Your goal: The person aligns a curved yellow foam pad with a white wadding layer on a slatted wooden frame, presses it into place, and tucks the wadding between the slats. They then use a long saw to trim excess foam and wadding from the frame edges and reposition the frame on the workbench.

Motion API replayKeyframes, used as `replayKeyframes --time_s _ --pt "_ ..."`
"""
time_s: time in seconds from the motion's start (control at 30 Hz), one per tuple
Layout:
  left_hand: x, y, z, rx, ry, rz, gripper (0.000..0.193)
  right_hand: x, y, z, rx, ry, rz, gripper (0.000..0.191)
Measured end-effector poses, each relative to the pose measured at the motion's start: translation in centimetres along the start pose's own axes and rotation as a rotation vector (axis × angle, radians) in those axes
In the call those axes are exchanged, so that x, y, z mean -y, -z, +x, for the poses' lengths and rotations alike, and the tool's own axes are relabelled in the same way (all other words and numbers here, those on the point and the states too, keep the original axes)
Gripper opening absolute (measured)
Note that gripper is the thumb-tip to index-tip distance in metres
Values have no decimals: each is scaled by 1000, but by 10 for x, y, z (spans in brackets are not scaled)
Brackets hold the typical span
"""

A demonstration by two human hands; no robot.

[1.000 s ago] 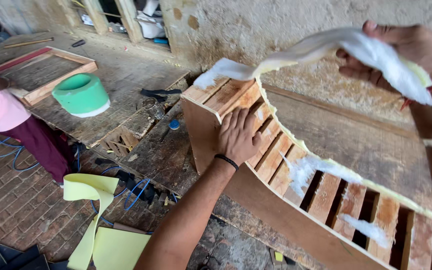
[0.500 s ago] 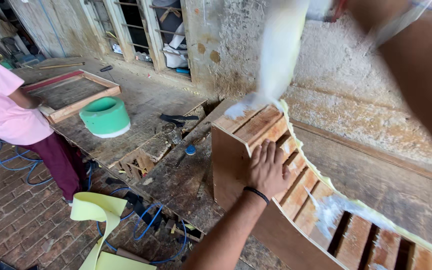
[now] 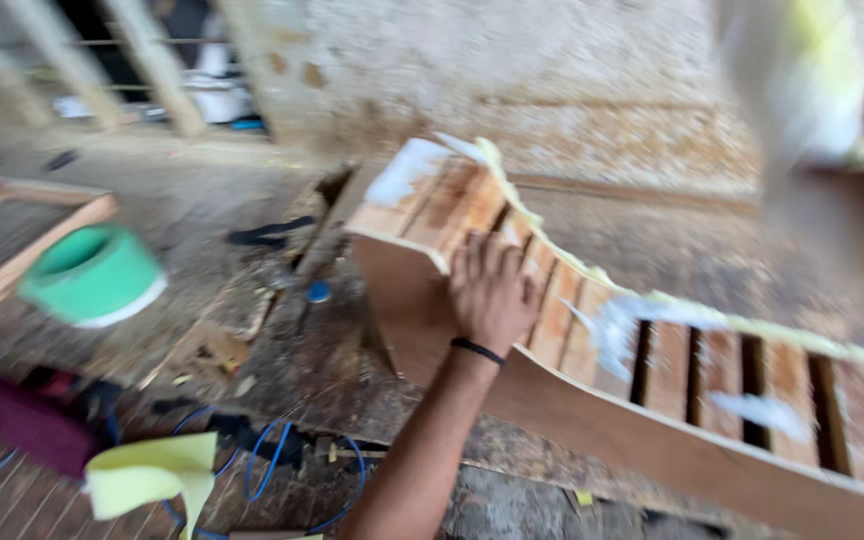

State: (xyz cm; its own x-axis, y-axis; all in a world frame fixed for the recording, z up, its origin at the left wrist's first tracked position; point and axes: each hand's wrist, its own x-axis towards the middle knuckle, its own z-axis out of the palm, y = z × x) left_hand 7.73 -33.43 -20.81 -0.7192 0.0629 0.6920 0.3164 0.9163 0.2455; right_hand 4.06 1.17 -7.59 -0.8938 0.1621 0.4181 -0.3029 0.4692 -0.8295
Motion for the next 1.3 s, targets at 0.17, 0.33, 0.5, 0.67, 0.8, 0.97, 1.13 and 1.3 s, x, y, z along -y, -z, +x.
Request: replayKeyframes --time_s 0.17,0.33,0.5,0.67,0.8,0.97,1.13,1.3 --pt "-76 -20 -28 -44 -40 -569 45 -106 48 -204 -29 -626 -23 74" --pt "-188 -90 -76 594 272 -1296 90 -73 70 -347 59 -396 -689 63" --pt "-280 -126 -143 613 558 -1662 73 -70 122 -410 194 -11 -898 72" --pt "-352 -127 -199 609 585 -1788 58 -105 221 -479 -146 -191 -455 91" --pt "-439 -129 -239 612 609 -1793 53 -151 295 -534 -394 -281 -237 82" --pt "-506 -136 -237 500 694 -1820 50 -188 441 -618 -1204 -261 215 53" --pt "-573 -142 -265 679 754 -1995 49 -195 473 -695 -1026 -698 746 38" --pt "-647 -140 -346 947 596 -1728 63 -202 399 -720 -1095 -427 929 24"
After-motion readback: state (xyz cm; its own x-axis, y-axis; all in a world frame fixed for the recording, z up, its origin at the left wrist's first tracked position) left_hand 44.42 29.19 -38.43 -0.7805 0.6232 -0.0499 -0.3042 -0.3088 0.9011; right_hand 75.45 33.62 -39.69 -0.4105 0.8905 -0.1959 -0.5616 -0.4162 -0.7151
